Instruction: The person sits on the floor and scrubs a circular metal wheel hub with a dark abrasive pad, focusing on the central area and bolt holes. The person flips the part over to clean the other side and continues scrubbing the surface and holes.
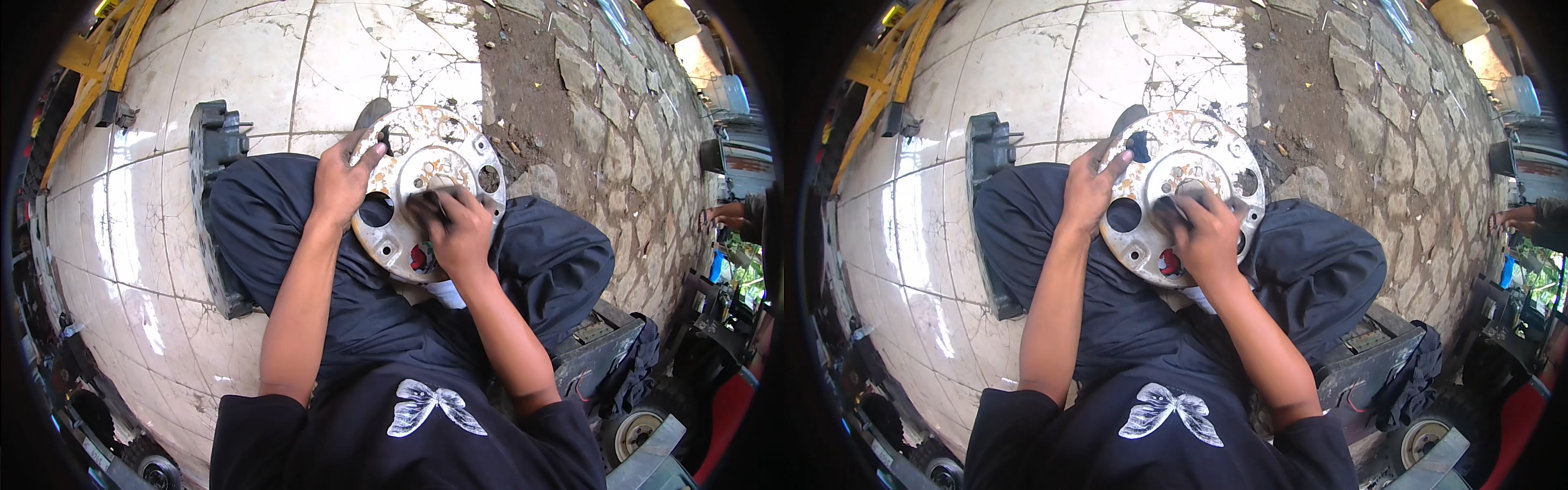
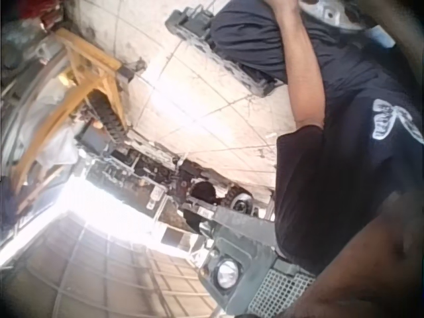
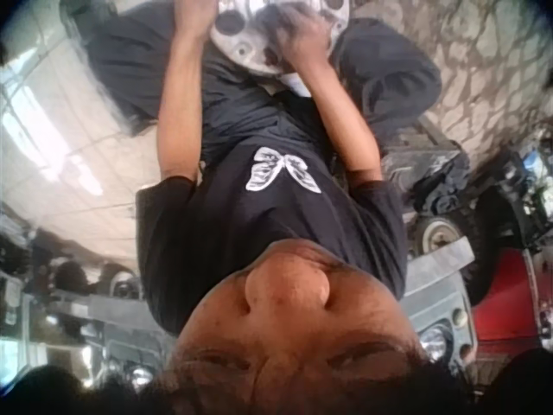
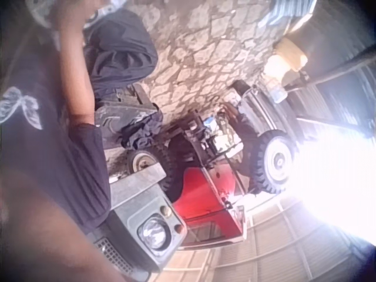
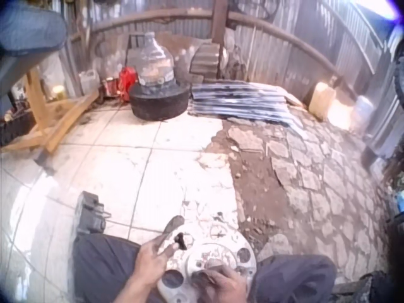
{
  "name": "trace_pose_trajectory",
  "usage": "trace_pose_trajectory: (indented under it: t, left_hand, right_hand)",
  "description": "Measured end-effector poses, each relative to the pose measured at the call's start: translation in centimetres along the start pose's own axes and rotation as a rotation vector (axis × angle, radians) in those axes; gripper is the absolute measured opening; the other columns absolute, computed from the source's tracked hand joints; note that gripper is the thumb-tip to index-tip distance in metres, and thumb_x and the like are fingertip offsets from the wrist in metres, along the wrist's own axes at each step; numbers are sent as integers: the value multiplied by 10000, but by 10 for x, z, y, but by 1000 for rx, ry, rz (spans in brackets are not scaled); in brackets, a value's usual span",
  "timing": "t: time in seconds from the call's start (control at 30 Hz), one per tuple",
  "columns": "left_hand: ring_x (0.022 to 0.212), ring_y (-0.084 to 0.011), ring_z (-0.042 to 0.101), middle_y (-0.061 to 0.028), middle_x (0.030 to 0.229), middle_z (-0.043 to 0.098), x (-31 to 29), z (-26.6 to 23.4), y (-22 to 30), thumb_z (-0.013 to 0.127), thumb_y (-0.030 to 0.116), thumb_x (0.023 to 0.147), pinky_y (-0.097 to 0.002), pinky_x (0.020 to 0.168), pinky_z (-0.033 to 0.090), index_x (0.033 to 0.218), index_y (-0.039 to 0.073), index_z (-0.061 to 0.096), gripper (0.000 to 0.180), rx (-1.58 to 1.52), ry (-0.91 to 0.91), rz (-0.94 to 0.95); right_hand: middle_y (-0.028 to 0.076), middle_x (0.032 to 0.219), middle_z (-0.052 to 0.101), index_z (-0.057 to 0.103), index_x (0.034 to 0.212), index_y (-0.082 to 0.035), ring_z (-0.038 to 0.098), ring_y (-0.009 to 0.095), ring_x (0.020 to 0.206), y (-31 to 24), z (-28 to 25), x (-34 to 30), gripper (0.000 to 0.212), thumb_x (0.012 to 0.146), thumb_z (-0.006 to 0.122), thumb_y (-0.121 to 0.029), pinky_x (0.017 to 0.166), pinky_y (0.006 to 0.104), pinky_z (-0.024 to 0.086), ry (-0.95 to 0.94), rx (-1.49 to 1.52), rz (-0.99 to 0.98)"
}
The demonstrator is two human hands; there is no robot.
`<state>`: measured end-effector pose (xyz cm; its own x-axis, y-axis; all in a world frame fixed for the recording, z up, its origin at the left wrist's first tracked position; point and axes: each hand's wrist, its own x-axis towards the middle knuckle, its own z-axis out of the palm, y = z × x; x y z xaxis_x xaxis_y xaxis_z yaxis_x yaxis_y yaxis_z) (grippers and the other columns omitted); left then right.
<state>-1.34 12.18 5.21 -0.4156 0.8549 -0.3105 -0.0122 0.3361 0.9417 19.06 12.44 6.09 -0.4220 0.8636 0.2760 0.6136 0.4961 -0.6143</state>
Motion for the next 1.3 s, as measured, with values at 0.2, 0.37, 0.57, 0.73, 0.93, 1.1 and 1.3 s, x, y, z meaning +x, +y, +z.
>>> trace_pose_trajectory:
  t: [0.2, 0.37, 0.57, 0.73, 0.93, 1.1, 1.3]
  left_hand:
    - [1039, -155, 654, -114, 1185, 747, 3, 5, -7, 727, 160, 990, -297, 959, 493, 1297, -46, 704, 370, 7, -39, 16]
    - [1068, -216, 702, -187, 1181, 764, 2, 1, -1, 745, 172, 964, -332, 969, 513, 1299, -74, 685, 419, -53, -3, -58]
    - [1089, -192, 682, -162, 1210, 752, -2, 5, -1, 746, 177, 966, -313, 980, 504, 1325, -55, 682, 432, 21, -29, 41]
    - [1077, -179, 672, -141, 1208, 750, 2, -2, -4, 751, 196, 969, -312, 976, 501, 1328, -48, 686, 439, 10, -21, -30]
    - [1094, -213, 683, -167, 1208, 749, 1, 8, -11, 750, 201, 966, -325, 984, 502, 1323, -48, 686, 440, 29, -5, 22]
    - [1146, -313, 705, -245, 1225, 741, 3, 3, -14, 739, 203, 958, -364, 1011, 507, 1303, -54, 685, 434, 17, -1, 1]
    - [1122, -264, 691, -199, 1217, 745, 7, 7, -21, 735, 189, 970, -350, 999, 501, 1312, -48, 687, 418, 0, 6, 9]
  right_hand:
    - [147, 886, 717, 760, 961, 7, 688, 345, 763, -3, 11, 25, 185, 793, 803, -58, 699, 429, 517, 98, 68, 31]
    - [146, 909, 723, 773, 982, -17, 697, 346, 793, -8, 5, 1, 192, 801, 807, -73, 716, 419, 505, 51, 49, 31]
    - [129, 876, 718, 774, 945, -20, 697, 311, 744, -8, 1, 3, 177, 783, 823, -70, 693, 402, 510, 52, 67, 16]
    - [113, 886, 713, 758, 954, -31, 673, 331, 805, -25, 12, 21, 186, 799, 818, -114, 758, 412, 437, 24, -15, 40]
    - [79, 810, 672, 740, 869, -72, 646, 288, 749, -25, 2, -23, 166, 793, 861, -156, 773, 411, 399, 37, 26, 113]
    - [104, 758, 600, 676, 830, -46, 602, 331, 726, -36, 33, 23, 213, 798, 854, -158, 747, 421, 397, 132, -11, 129]
    - [81, 776, 635, 736, 873, -78, 622, 294, 726, -35, 6, -34, 191, 817, 858, -215, 825, 440, 365, 77, -83, 217]
